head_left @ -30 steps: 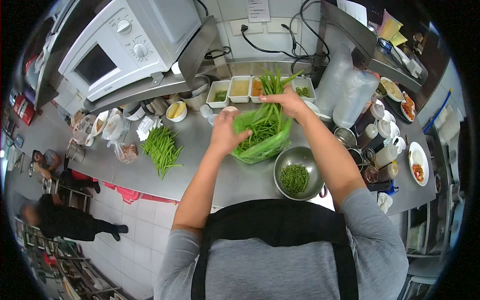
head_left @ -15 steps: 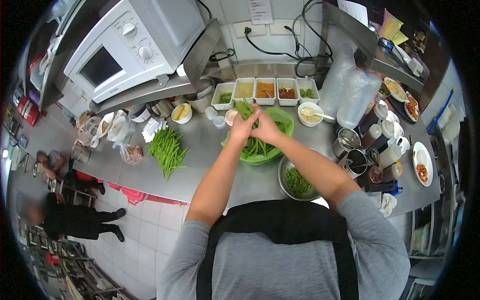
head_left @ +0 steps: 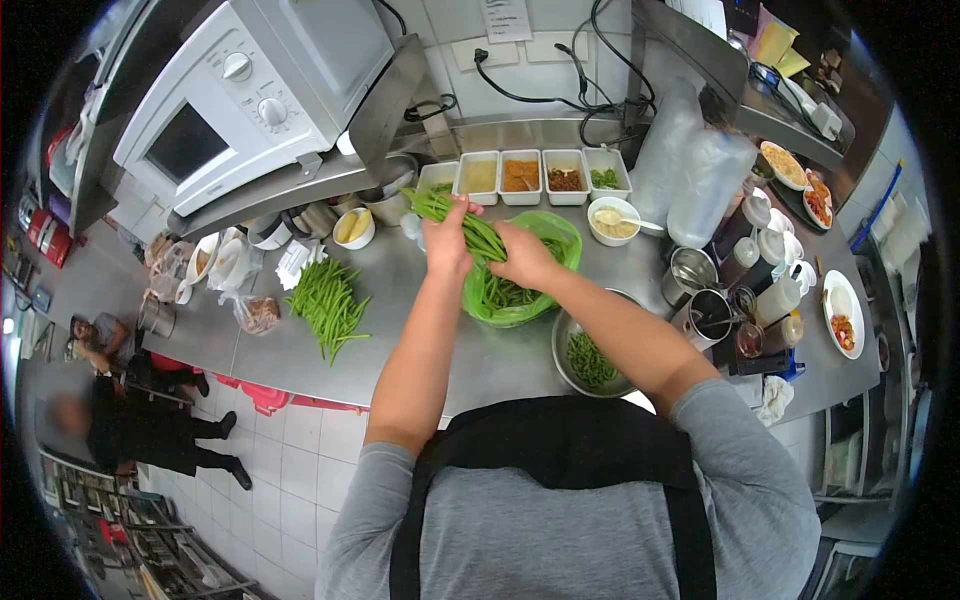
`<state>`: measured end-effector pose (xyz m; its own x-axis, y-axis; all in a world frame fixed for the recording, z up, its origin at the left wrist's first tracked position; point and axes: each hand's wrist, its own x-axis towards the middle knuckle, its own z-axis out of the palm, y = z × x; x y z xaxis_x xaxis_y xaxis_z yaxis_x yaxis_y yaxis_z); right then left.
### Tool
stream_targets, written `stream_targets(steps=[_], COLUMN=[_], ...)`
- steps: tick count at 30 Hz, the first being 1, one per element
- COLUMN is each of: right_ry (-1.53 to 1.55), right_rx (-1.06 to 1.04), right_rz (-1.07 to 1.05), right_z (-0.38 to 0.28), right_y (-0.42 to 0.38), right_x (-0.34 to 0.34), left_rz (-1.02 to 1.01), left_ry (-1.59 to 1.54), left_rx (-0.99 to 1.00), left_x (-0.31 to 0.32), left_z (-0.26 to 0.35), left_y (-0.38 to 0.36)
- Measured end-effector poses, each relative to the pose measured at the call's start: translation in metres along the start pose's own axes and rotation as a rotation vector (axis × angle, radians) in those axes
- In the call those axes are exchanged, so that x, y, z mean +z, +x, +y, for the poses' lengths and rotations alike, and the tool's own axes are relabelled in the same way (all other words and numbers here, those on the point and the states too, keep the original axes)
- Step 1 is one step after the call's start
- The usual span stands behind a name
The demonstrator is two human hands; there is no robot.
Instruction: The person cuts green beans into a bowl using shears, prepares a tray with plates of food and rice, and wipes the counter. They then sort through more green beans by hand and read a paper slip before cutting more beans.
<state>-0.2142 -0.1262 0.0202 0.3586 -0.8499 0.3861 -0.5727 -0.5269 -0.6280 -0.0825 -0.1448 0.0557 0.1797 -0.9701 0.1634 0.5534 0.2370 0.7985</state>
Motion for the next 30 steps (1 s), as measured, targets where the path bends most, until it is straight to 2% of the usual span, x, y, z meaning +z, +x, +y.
stream_targets(steps=[2,4,7,11,14,17,20,21,24,27,30], right_ry=[-0.035,-0.097,-0.199,-0.252,-0.225,0.618,1.341,1.510,1.729,1.817,1.802], right_rx=[-0.054,0.025,0.131,0.171,0.101,0.194,0.604,0.660,0.781,0.651,0.894], right_rz=[-0.030,-0.115,-0.223,-0.303,-0.084,0.361,0.489,0.451,0.462,0.361,0.508], right_z=[0.010,0.006,0.014,0.005,0.000,-0.025,-0.089,-0.087,-0.070,-0.060,-0.064], right_y=[0.002,0.002,0.002,0.003,0.011,0.017,-0.002,-0.003,0.001,0.005,-0.001], right_x=[0.005,-0.002,-0.005,-0.019,-0.022,-0.003,-0.003,0.005,0.027,0.031,0.010], left_rz=[0.035,0.089,0.233,0.403,0.414,0.443,0.433,0.416,0.305,0.144,0.097], left_ry=[0.017,0.069,0.005,-0.164,-0.308,-0.315,-0.292,-0.281,-0.297,-0.206,-0.263], left_rx=[0.077,0.133,0.260,0.295,0.214,0.225,0.226,0.223,0.190,0.201,0.202], left_x=[0.005,0.005,-0.009,-0.031,-0.048,-0.033,-0.016,-0.010,0.014,0.014,0.012], left_z=[0.008,0.021,0.030,0.047,0.050,0.050,0.037,0.031,0.021,0.005,0.010], left_y=[0.000,0.002,0.017,0.027,0.028,0.012,-0.007,-0.014,-0.044,-0.054,-0.054])
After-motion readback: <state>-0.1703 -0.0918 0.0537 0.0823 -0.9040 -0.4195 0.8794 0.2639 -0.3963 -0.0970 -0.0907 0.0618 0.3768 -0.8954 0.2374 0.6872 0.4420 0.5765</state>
